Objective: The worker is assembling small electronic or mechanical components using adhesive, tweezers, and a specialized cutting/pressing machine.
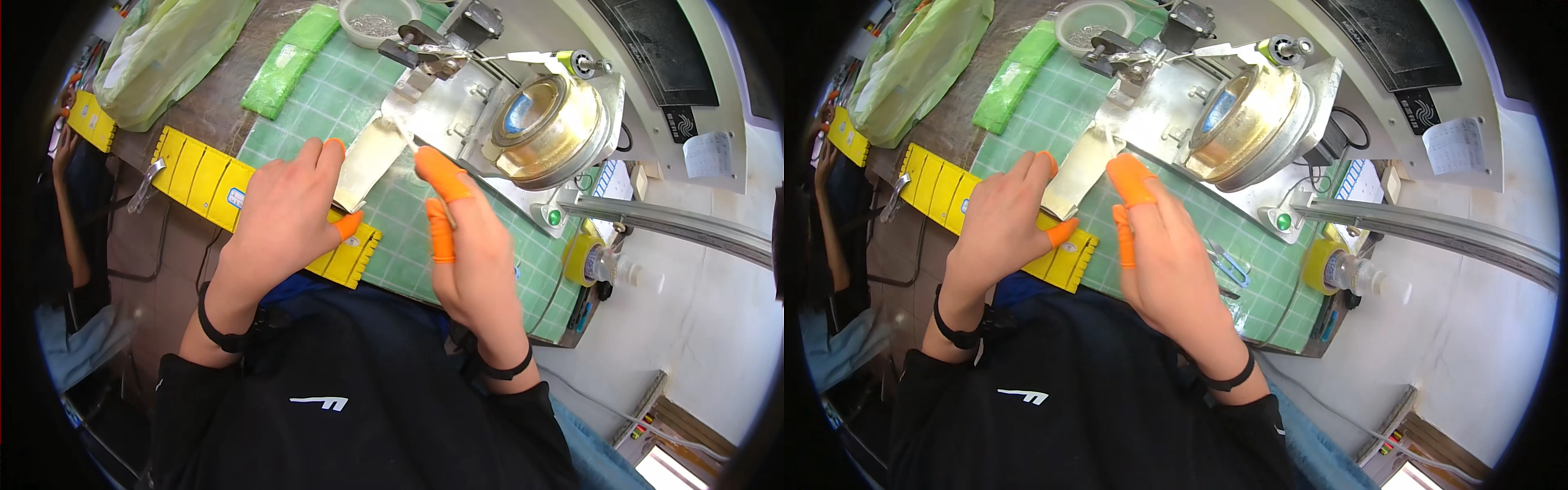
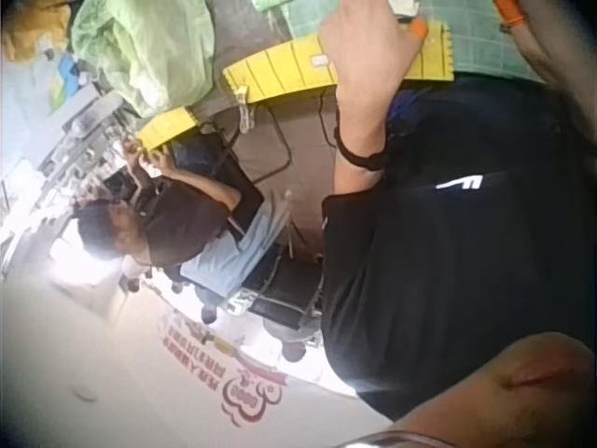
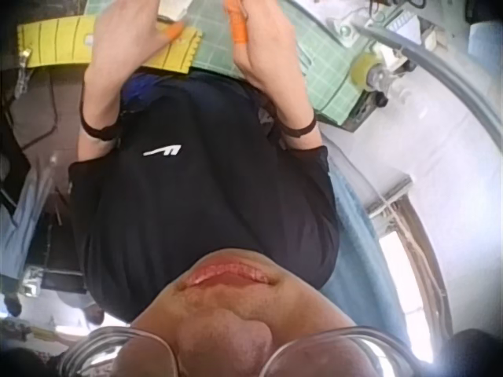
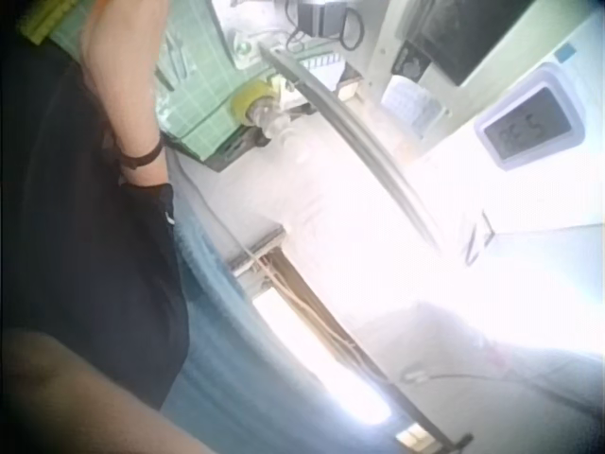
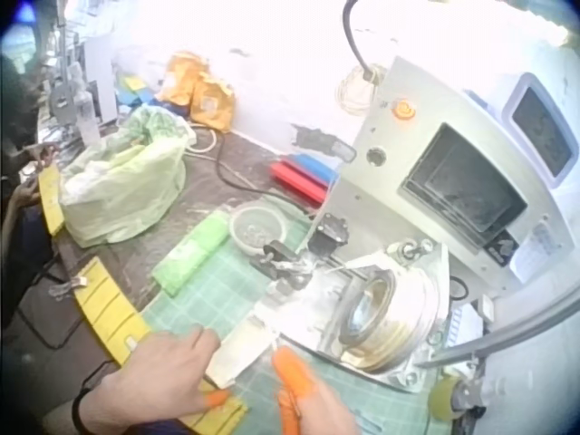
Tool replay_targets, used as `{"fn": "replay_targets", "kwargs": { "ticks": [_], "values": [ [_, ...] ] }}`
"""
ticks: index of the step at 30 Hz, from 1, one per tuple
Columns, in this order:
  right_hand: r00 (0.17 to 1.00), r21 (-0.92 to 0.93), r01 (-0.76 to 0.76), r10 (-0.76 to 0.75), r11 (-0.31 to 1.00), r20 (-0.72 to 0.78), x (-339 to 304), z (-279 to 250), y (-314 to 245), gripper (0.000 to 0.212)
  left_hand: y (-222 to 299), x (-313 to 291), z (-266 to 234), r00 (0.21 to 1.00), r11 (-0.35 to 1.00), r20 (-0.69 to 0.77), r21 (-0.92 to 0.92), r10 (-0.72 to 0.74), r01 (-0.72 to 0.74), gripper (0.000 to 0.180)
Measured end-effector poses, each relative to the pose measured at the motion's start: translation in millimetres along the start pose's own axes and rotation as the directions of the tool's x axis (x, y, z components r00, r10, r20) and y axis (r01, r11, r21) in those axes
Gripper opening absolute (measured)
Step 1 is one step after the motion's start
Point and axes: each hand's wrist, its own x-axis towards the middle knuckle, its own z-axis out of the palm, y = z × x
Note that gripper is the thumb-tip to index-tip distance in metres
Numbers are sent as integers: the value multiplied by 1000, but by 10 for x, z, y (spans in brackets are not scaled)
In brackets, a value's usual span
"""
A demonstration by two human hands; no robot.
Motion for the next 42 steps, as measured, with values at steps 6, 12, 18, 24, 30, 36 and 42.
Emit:
{"fn": "replay_targets", "kwargs": {
  "ticks": [6,12,18,24,30,36,42],
  "values": [
    [988,26,-101,97,995,118,27,-93,28,37,-68,-9,-103,1000,1000,24,15,-13,13,55],
    [990,91,-131,135,987,-32,-170,-293,-41,36,-361,22,-295,999,997,-37,69,27,-24,53],
    [989,131,-135,142,982,-46,-350,-309,49,36,-231,163,-395,907,950,-317,234,277,-208,52],
    [985,222,-131,152,966,-81,-418,-300,38,35,-125,220,46,920,958,-275,22,280,-285,27],
    [981,232,-151,175,961,-85,-495,-331,95,35,-128,174,11,920,961,-315,-71,233,-268,21],
    [976,341,-146,192,929,-106,-540,-353,108,35,-221,67,-290,945,849,-289,-451,154,-276,16],
    [983,320,-127,161,939,-83,-522,-357,126,35,-372,33,-12,954,590,-293,-760,62,-272,15]
  ]
}}
